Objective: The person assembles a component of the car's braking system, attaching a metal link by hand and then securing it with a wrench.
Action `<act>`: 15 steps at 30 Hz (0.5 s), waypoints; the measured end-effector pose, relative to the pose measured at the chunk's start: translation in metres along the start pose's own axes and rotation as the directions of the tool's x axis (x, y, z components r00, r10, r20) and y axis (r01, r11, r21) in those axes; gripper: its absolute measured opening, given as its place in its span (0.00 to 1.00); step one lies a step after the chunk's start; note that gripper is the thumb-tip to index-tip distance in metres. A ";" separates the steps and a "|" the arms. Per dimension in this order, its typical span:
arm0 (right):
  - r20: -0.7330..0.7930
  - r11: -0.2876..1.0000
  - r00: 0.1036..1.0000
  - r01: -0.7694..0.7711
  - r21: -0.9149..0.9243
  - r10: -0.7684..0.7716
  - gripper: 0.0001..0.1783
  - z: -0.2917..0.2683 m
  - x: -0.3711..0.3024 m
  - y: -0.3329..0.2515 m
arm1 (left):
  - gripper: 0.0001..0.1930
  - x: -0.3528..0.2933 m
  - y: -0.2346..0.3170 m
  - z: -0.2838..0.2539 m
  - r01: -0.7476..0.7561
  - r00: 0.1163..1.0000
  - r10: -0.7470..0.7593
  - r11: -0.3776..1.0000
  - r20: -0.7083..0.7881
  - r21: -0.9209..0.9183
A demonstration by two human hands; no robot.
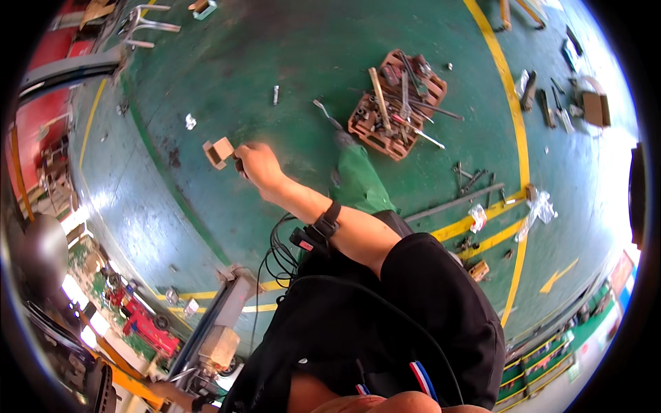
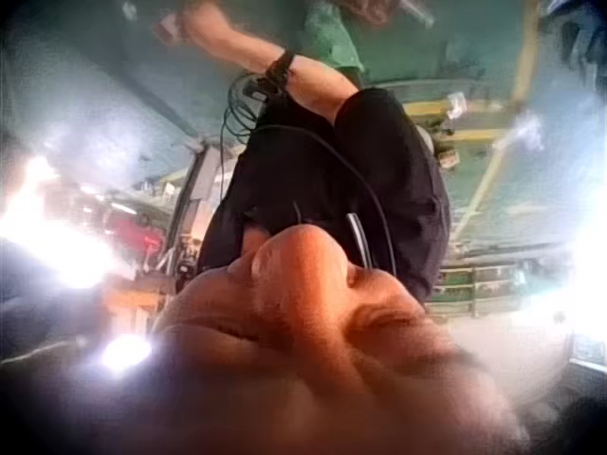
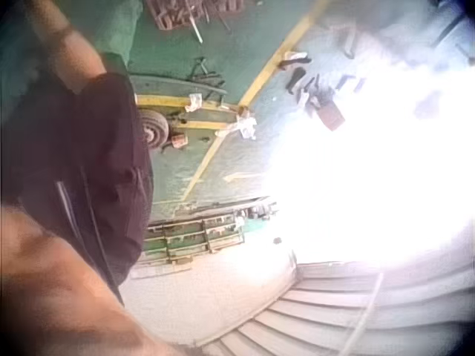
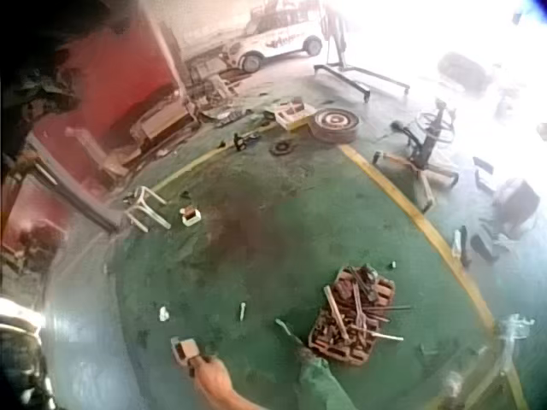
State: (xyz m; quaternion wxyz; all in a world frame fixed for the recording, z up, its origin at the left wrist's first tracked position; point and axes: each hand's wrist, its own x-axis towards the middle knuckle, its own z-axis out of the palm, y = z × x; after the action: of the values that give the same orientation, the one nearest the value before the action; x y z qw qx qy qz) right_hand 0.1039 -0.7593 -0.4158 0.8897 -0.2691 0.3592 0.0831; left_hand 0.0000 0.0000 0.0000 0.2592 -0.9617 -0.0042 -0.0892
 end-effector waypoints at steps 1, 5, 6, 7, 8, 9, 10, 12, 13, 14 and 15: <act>-0.019 0.999 0.999 0.048 0.014 -0.047 0.12 -0.004 -0.004 -0.004 | 0.18 -0.017 0.000 0.012 -0.031 0.999 0.031 0.999 -0.007 -0.012; -0.122 0.988 0.985 0.128 0.083 -0.118 0.13 -0.041 -0.030 -0.008 | 0.13 -0.053 0.165 0.176 -0.355 0.830 0.246 0.925 0.501 0.133; -0.150 0.985 0.978 0.156 0.073 -0.144 0.12 -0.048 -0.042 -0.009 | 0.16 -0.077 0.190 0.240 -0.559 0.648 0.411 0.829 0.641 0.033; -0.190 0.981 0.970 0.171 0.095 -0.150 0.12 -0.059 -0.057 -0.013 | 0.19 -0.069 0.229 0.278 -0.710 0.523 0.539 0.704 0.661 -0.012; -0.224 0.979 0.959 0.195 0.066 -0.176 0.12 -0.070 -0.072 -0.013 | 0.18 -0.081 0.310 0.272 -0.238 0.508 0.361 0.931 0.782 -0.275; -0.259 0.977 0.947 0.209 0.052 -0.188 0.12 -0.081 -0.086 -0.015 | 0.18 -0.080 0.412 0.226 0.328 0.459 0.164 0.882 0.873 -0.338; -0.267 0.968 0.948 0.213 0.132 -0.172 0.10 -0.097 -0.107 -0.020 | 0.15 -0.079 0.366 0.326 0.158 0.485 0.287 0.900 0.826 -0.406; -0.347 0.947 0.900 0.309 0.084 -0.263 0.10 -0.118 -0.139 -0.016 | 0.12 -0.074 0.480 0.273 0.303 0.270 0.324 0.865 0.907 -0.399; -0.379 0.937 0.880 0.340 0.084 -0.286 0.10 -0.126 -0.161 -0.015 | 0.11 -0.071 0.504 0.258 0.268 0.301 0.355 0.859 0.885 -0.436; -0.425 0.918 0.845 0.390 0.078 -0.323 0.09 -0.136 -0.178 -0.017 | 0.10 -0.062 0.530 0.245 0.217 0.335 0.393 0.852 0.856 -0.476; -0.460 0.895 0.821 0.432 0.114 -0.337 0.09 -0.149 -0.193 -0.019 | 0.09 -0.054 0.550 0.238 0.168 0.374 0.430 0.840 0.822 -0.516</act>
State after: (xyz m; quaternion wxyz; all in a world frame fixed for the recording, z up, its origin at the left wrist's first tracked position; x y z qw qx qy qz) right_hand -0.1186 -0.8466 -0.3645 0.8103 -0.2511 0.4906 -0.1991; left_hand 0.0175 -0.3550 -0.4854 -0.0516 -0.8733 -0.0423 0.4826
